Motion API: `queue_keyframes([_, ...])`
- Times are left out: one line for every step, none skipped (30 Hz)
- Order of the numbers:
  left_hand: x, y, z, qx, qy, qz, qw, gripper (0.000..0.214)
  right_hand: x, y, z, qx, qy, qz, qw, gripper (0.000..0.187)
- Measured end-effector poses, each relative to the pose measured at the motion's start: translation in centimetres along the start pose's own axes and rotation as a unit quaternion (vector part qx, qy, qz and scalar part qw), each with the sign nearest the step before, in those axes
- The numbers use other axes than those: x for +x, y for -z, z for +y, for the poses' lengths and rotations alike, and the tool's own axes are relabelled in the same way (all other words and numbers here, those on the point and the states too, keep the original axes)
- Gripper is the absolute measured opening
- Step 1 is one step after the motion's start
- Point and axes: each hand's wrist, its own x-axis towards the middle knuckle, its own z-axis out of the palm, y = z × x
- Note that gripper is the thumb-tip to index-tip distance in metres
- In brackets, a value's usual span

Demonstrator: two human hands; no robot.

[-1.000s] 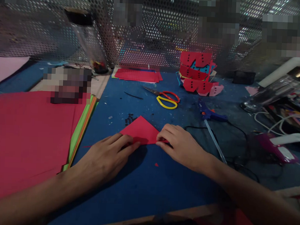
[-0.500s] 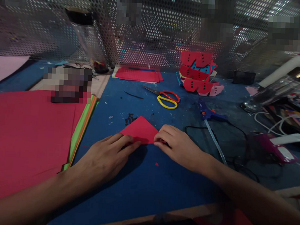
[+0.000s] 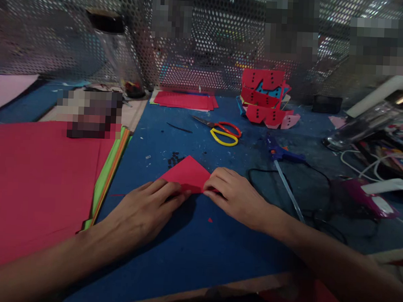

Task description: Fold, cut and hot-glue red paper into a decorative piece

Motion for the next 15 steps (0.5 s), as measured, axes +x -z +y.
queue_keyframes([0.0,0.0,0.0,-0.002,0.001,-0.001,1.000,0.035,0.0,0.0,0.0,0.003,-0.001,0.001,1.000,0.012])
queue_keyframes([0.1,0.0,0.0,-0.006,0.000,-0.003,1.000,0.034,0.0,-0.1,0.0,0.006,-0.004,0.003,1.000,0.011])
queue_keyframes([0.1,0.0,0.0,-0.010,0.000,-0.003,1.000,0.034,0.0,-0.1,0.0,0.010,-0.008,0.006,1.000,0.010])
queue_keyframes([0.1,-0.1,0.0,-0.013,-0.001,-0.002,1.000,0.035,0.0,-0.1,0.0,0.015,-0.013,0.010,1.000,0.010])
queue_keyframes([0.1,-0.1,-0.1,-0.016,-0.002,-0.003,1.000,0.035,0.0,-0.2,-0.1,0.019,-0.017,0.014,1.000,0.009])
queue_keyframes([0.1,-0.2,-0.1,-0.018,-0.002,-0.005,1.000,0.035,0.0,-0.2,-0.2,0.024,-0.020,0.019,0.999,0.009])
queue_keyframes([0.1,-0.2,-0.1,-0.019,-0.003,-0.006,1.000,0.035,0.1,-0.2,-0.3,0.029,-0.025,0.023,0.999,0.008])
queue_keyframes([0.1,-0.2,-0.2,-0.020,-0.003,-0.009,1.000,0.035,0.1,-0.2,-0.4,0.032,-0.030,0.025,0.999,0.008])
queue_keyframes([0.0,-0.3,-0.2,-0.022,-0.004,-0.011,1.000,0.035,0.3,-0.3,-0.6,0.034,-0.037,0.025,0.998,0.008])
queue_keyframes([0.0,-0.3,-0.2,-0.026,-0.005,-0.012,1.000,0.035,0.4,-0.3,-0.8,0.035,-0.047,0.022,0.998,0.008])
queue_keyframes([0.0,-0.3,-0.2,-0.030,-0.007,-0.011,0.999,0.035,0.5,-0.3,-0.9,0.036,-0.059,0.021,0.997,0.007])
queue_keyframes([-0.1,-0.2,-0.3,-0.034,-0.007,-0.008,0.999,0.035,0.7,-0.3,-1.1,0.037,-0.070,0.019,0.997,0.007])
queue_keyframes([-0.1,-0.2,-0.2,-0.036,-0.005,-0.007,0.999,0.035,0.9,-0.4,-1.3,0.039,-0.077,0.017,0.996,0.006])
queue_keyframes([-0.1,-0.2,-0.2,-0.039,-0.002,-0.007,0.999,0.034,1.1,-0.4,-1.4,0.041,-0.080,0.016,0.996,0.005])
queue_keyframes([0.0,-0.2,-0.2,-0.041,0.002,-0.006,0.999,0.033,1.2,-0.5,-1.5,0.041,-0.079,0.016,0.996,0.005])
